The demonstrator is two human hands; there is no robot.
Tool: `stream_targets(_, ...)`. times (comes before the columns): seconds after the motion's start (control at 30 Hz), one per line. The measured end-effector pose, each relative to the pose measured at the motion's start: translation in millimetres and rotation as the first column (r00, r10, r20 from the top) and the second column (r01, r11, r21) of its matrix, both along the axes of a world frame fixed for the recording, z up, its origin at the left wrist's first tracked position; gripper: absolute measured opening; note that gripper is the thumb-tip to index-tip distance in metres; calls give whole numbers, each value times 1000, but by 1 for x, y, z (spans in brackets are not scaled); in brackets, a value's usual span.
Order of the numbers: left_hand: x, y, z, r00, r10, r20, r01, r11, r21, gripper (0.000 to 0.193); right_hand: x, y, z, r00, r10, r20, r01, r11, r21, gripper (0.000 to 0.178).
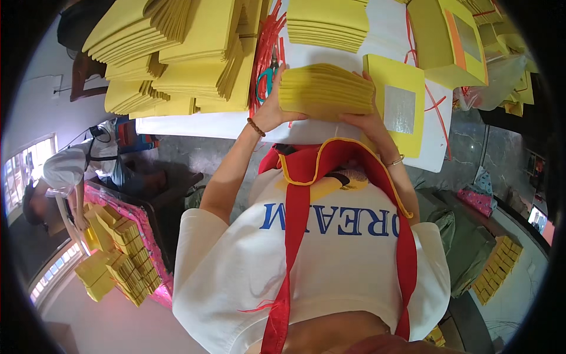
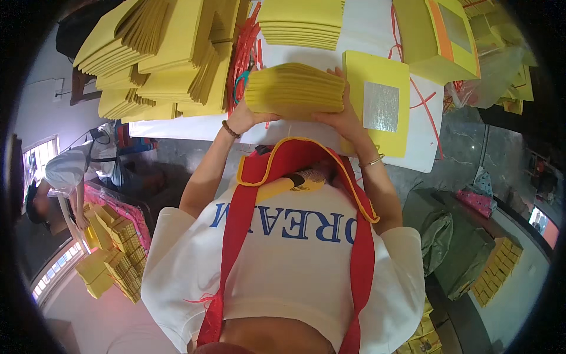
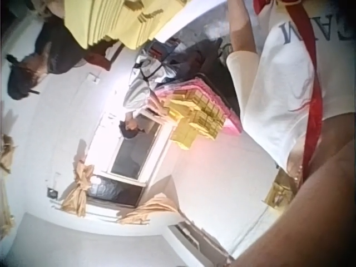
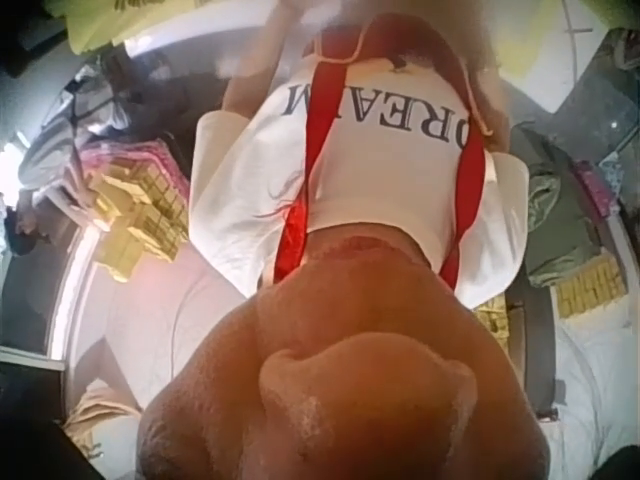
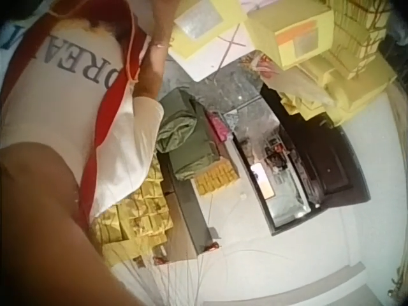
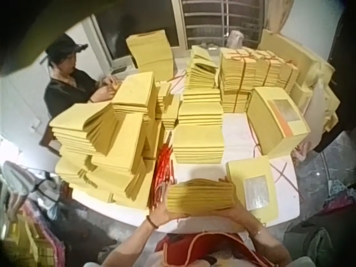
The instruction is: Folding and stacking yellow sheets of paper with a silver foil center.
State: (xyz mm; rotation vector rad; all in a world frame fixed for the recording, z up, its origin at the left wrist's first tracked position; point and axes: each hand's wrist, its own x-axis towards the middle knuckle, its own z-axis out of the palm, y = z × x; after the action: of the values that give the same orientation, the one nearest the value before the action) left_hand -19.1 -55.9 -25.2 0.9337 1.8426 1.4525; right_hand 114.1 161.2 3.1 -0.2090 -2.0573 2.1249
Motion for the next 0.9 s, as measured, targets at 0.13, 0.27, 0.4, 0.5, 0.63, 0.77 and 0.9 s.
stream_targets(0.13,-1,1,-8,999,30,-18,-32,990,-134,102,-4,0,-2,999,-29,40,33,993,-110,108)
stream_targets(0.27,3,7,11,988,104,-117,-113,991,-73,95,-4,11,-6,990,-49,136,65,991,-114,88)
stream_targets(0.4,5,9,69,978,176,-116,-164,981,106,86,-5,14,15,993,-43,113,77,946,-316,50)
stream_targets(0.5,-2,13,106,959,84,270,-193,893,407,71,-7,30,1,989,99,106,14,664,-747,40)
stream_targets(0.63,4,21,129,946,70,317,-247,788,564,62,-23,9,3,989,118,-86,-124,363,-924,45)
stream_targets(0.77,20,33,136,944,282,171,-330,816,474,50,-25,-6,-1,929,182,-321,-330,20,-944,50)
stream_targets(0.9,22,35,136,935,296,194,-350,856,380,40,-19,-4,-3,945,214,-246,-239,-60,-969,48)
